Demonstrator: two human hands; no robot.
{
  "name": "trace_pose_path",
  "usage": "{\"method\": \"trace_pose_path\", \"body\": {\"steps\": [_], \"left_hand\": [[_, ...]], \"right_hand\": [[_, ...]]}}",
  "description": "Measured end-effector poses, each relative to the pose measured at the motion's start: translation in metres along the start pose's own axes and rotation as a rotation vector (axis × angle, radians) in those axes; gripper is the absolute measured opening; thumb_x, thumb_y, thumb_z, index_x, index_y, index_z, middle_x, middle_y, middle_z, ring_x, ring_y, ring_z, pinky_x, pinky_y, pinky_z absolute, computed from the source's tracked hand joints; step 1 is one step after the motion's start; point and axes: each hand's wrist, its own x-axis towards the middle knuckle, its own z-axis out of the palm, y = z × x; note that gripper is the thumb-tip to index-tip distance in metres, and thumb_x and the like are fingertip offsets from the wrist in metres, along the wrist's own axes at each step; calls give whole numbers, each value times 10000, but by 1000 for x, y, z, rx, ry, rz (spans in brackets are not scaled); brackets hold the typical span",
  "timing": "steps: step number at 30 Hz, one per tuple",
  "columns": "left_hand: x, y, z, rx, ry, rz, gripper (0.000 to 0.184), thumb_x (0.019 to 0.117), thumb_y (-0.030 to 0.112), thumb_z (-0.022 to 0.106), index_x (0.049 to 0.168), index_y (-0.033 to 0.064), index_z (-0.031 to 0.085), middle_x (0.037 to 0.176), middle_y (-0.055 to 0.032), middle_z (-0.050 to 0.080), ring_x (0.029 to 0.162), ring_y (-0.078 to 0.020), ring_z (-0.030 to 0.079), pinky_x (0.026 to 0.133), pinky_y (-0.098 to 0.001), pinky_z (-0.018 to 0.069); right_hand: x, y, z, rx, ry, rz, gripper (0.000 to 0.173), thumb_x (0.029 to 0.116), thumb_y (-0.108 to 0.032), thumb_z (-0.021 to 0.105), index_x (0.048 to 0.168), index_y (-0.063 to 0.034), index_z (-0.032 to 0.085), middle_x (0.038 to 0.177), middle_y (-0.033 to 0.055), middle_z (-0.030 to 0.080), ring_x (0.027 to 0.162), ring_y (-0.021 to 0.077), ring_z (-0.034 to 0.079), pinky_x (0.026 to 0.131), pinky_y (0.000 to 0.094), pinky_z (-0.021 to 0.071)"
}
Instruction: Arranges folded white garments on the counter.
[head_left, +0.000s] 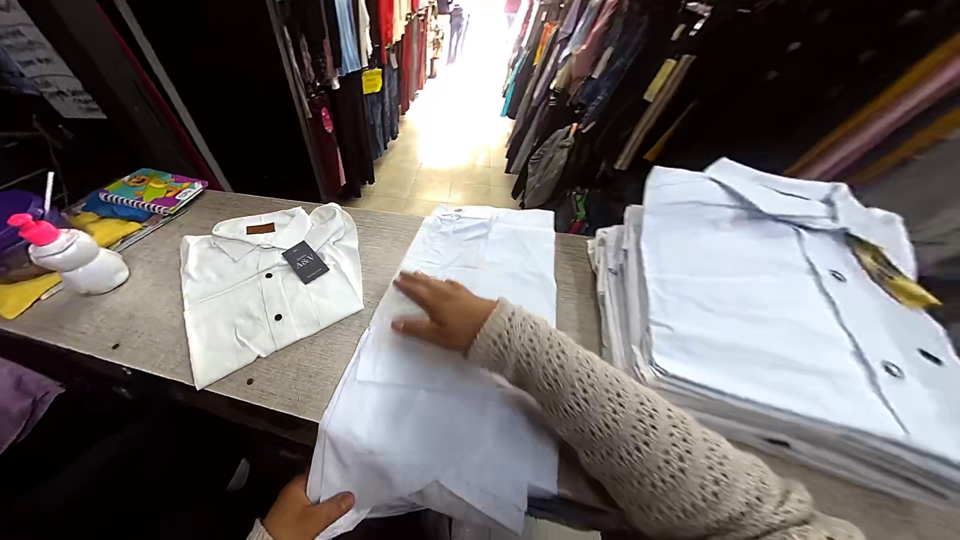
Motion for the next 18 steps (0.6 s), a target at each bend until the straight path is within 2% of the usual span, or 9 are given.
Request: {"method": "trace_pose_path", "body": {"steps": [3, 5, 6, 9, 11, 13, 14, 16, 18], "left_hand": [[-14, -19, -10, 23, -125, -27, 263, 856, -57, 707, 1094, -143, 636, 938, -135, 722, 899, -80, 683, 914, -291, 543], [-28, -37, -18, -114, -142, 7, 98, 865, -76, 643, 943, -33, 682, 803, -10, 750, 797, -33, 714, 832, -260, 581], [-36, -41, -21, -212, -149, 33, 161, 876, -99, 583, 910, 17, 690, 779, 28, 758, 768, -20, 721, 801, -242, 590], [-65, -54, -19, -495, -129, 11, 299, 929, -96, 421, 957, 82, 659, 805, 22, 777, 750, -57, 744, 752, -251, 619], [-81, -58, -13, -599, -81, -25, 258, 972, -70, 424, 1026, 68, 636, 838, -15, 780, 770, -100, 757, 751, -288, 635], [-90, -62, -9, -626, -35, -25, 220, 979, -73, 455, 1029, 42, 635, 826, -28, 777, 757, -111, 758, 732, -294, 636], [-97, -63, -6, -640, -26, -30, 214, 977, -74, 461, 1023, 36, 639, 820, -34, 776, 749, -115, 757, 723, -296, 638], [-115, -61, -4, -666, -23, -56, 217, 984, -72, 463, 1015, 33, 650, 819, -47, 776, 744, -123, 759, 714, -299, 643], [-126, -60, -5, -678, -23, -63, 219, 994, -79, 452, 1012, 20, 646, 822, -63, 776, 743, -132, 761, 720, -304, 644]], "right_hand": [[-51, -13, 47, -100, -72, -5, 717, 1024, -541, 520, 1599, -145, 358, 1672, 76, 304, 1559, 305, 227, 1201, 692, 128], [-63, -8, 71, -130, 22, -29, 686, 1033, -549, 476, 1605, -190, 356, 1677, 36, 302, 1565, 279, 221, 1211, 680, 103], [-64, -6, 74, -141, 61, -42, 669, 1038, -545, 464, 1602, -199, 366, 1672, 30, 315, 1559, 279, 239, 1211, 678, 119], [-64, -8, 75, -136, 90, -61, 617, 1053, -484, 474, 1580, -170, 408, 1654, 61, 350, 1542, 308, 281, 1197, 690, 147], [-76, -15, 70, -39, 114, -71, 543, 1063, -361, 516, 1530, -88, 472, 1619, 123, 399, 1514, 325, 340, 1205, 653, 184], [-109, -24, 67, 127, 346, -127, 410, 1040, -194, 565, 1386, 24, 590, 1500, 206, 521, 1393, 329, 509, 1162, 529, 379], [-133, -25, 76, 205, 533, -165, 363, 1018, -147, 558, 1320, 41, 634, 1431, 204, 582, 1325, 294, 574, 1110, 461, 463], [-189, -26, 112, 401, 873, -119, 320, 1017, -125, 500, 1247, 28, 661, 1349, 139, 643, 1235, 199, 629, 1030, 383, 544], [-243, -26, 169, 684, 1116, 116, 318, 1029, -198, 501, 1246, -14, 642, 1302, 85, 661, 1176, 176, 647, 979, 388, 567]]}}
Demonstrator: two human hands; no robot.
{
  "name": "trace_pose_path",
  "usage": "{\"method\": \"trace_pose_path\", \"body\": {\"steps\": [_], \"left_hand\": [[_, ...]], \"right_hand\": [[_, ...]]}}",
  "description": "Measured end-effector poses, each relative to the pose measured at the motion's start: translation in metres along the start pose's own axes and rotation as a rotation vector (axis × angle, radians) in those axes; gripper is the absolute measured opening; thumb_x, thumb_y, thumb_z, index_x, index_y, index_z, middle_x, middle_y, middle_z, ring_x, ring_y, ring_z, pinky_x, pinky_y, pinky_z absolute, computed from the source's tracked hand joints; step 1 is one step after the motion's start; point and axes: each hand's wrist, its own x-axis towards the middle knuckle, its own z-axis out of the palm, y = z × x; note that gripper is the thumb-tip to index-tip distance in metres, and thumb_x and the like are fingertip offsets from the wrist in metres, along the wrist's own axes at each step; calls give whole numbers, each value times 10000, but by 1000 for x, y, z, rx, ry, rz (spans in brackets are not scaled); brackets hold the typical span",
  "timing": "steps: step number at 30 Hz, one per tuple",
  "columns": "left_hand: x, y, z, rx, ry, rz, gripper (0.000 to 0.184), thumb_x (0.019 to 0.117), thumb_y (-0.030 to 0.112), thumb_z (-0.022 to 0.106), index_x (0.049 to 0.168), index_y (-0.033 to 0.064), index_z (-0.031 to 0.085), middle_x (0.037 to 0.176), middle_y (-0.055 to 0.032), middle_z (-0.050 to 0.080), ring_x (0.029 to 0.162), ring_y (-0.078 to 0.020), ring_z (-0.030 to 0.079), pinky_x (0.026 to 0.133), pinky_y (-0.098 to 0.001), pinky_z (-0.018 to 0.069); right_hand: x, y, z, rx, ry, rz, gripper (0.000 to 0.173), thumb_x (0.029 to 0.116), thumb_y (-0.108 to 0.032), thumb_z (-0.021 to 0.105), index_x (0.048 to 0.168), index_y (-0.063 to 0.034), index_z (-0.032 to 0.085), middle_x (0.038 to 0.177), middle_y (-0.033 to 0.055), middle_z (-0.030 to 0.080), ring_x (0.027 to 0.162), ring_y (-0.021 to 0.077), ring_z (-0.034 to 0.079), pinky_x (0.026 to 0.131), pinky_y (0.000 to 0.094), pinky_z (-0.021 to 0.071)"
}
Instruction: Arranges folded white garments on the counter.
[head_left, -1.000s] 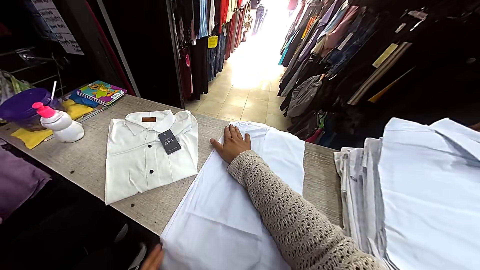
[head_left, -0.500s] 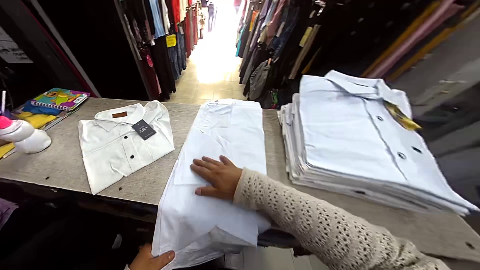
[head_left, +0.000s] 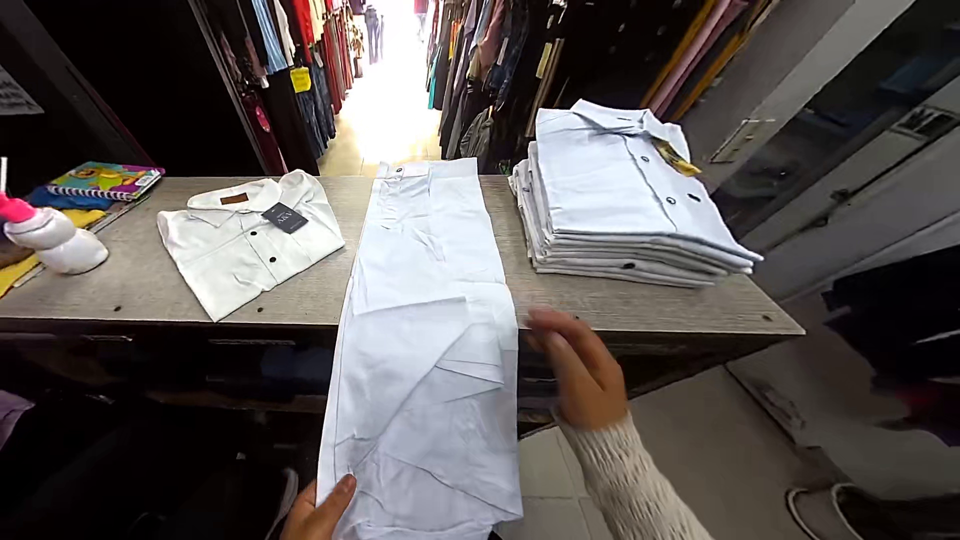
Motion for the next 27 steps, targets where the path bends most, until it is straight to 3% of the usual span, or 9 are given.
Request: {"method": "trace_pose_path", "body": {"steps": [2, 5, 8, 11, 15, 17, 20, 24, 27], "left_hand": [[-6, -3, 1, -19, -9, 3, 231, 995, -91, 436, 1003, 9, 644, 811, -68, 775, 737, -136, 761, 726, -299, 641], [-16, -7, 7, -15, -30, -13, 241, 991, -125, 422, 997, 10, 622, 779, -44, 772, 710, -113, 756, 701, -275, 637], [-20, -11, 7, 103, -47, 112, 502, 867, -204, 539, 1330, -46, 428, 966, -74, 739, 823, -110, 746, 739, -295, 637], [-20, -11, 7, 432, -48, 351, 1104, 674, -79, 752, 1571, -81, 109, 1303, -254, 613, 1073, -156, 698, 890, -317, 592], [-21, -12, 12, 789, -34, 555, 961, 684, 17, 806, 1519, -106, 345, 1497, -327, 449, 1357, -370, 512, 1089, -480, 457], [-25, -15, 16, 879, 31, 615, 711, 737, -31, 734, 1409, -106, 512, 1440, -328, 512, 1313, -423, 545, 1063, -528, 465], [-28, -15, 16, 887, 82, 582, 505, 841, -84, 627, 1344, -71, 592, 1343, -270, 618, 1207, -367, 636, 1004, -519, 505], [-21, -23, 3, 784, 39, 584, 529, 814, -100, 654, 1338, -85, 588, 1279, -268, 651, 1119, -286, 681, 948, -446, 548], [-20, -28, 0, 610, -21, 487, 577, 799, -155, 642, 1362, -115, 521, 1208, -238, 665, 937, -134, 726, 798, -293, 607]], "right_hand": [[-65, 19, -16, 74, 121, 323, 487, 1007, -314, 521, 1341, 40, 529, 1311, 122, 632, 1166, 175, 634, 945, 367, 558], [-133, 12, -10, 224, -66, 658, 721, 939, -540, 599, 1398, -1, 464, 1163, 20, 698, 1008, 102, 694, 821, 317, 604], [-145, -17, 2, 410, -122, 816, 332, 919, -76, 616, 1240, -50, 534, 944, -3, 762, 827, 98, 746, 758, 287, 632], [-138, -26, 1, 275, -79, 735, 491, 879, 84, 593, 1348, -3, 479, 982, 19, 754, 834, 90, 740, 758, 275, 630], [-137, -24, -8, 28, -195, 409, 1094, 714, -90, 793, 1576, 81, 143, 1343, 141, 627, 1148, 110, 671, 949, 283, 582], [-143, -18, -12, -155, -281, 204, 994, 730, -157, 805, 1544, 102, 297, 1481, 224, 522, 1313, 162, 577, 1072, 300, 495], [-151, -9, -10, -241, -195, 187, 677, 733, -35, 729, 1393, 23, 588, 1382, 213, 615, 1223, 207, 646, 1014, 333, 540], [-156, -6, -14, -245, -100, 187, 469, 803, 39, 600, 1259, -9, 697, 1286, 164, 678, 1052, 135, 706, 848, 268, 593], [-159, -4, -21, -215, -75, 207, 388, 910, 21, 502, 1252, 1, 684, 1246, 108, 706, 1055, 82, 698, 887, 241, 579]]}}
